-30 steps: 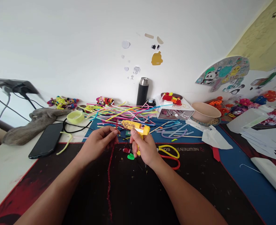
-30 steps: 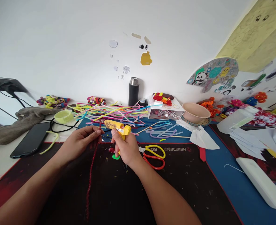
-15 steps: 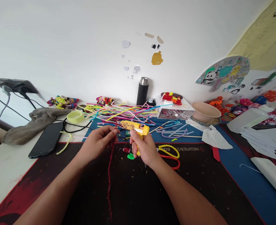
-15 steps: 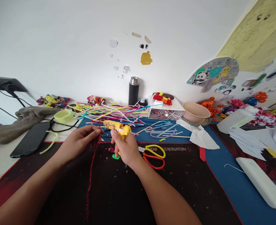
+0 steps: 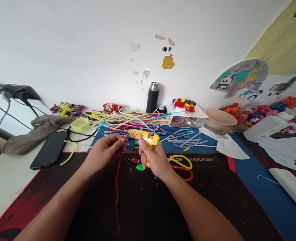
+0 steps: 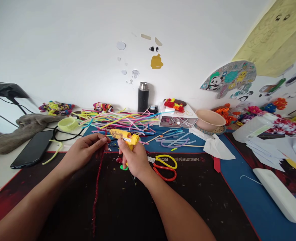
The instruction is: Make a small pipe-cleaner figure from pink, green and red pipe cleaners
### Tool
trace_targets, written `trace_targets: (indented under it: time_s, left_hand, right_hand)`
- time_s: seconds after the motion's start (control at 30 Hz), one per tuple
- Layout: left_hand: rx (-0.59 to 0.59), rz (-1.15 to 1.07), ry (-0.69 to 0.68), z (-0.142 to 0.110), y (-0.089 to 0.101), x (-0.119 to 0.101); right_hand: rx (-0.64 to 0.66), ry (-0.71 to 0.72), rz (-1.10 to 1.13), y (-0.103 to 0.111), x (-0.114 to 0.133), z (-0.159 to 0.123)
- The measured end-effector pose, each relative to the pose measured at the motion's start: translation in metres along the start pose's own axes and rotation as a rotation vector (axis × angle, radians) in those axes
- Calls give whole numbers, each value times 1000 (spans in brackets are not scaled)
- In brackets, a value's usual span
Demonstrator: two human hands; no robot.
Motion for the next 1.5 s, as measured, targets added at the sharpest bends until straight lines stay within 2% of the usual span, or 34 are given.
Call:
trace_targets:
  time_s: [1.5]
  left_hand:
    - [-28, -6, -12, -1, 4, -11]
  right_hand:
    - [42, -34, -30, -3, -14, 1]
Point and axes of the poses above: each hand's wrist, its own z-axis towards the middle knuckle, its own y-axis out of the back of the hand, x = y × z, the point moved 6 cm from there along z, towards the middle knuckle, and after that the axes turned 1 degree about -y, right-handed, at the moved point
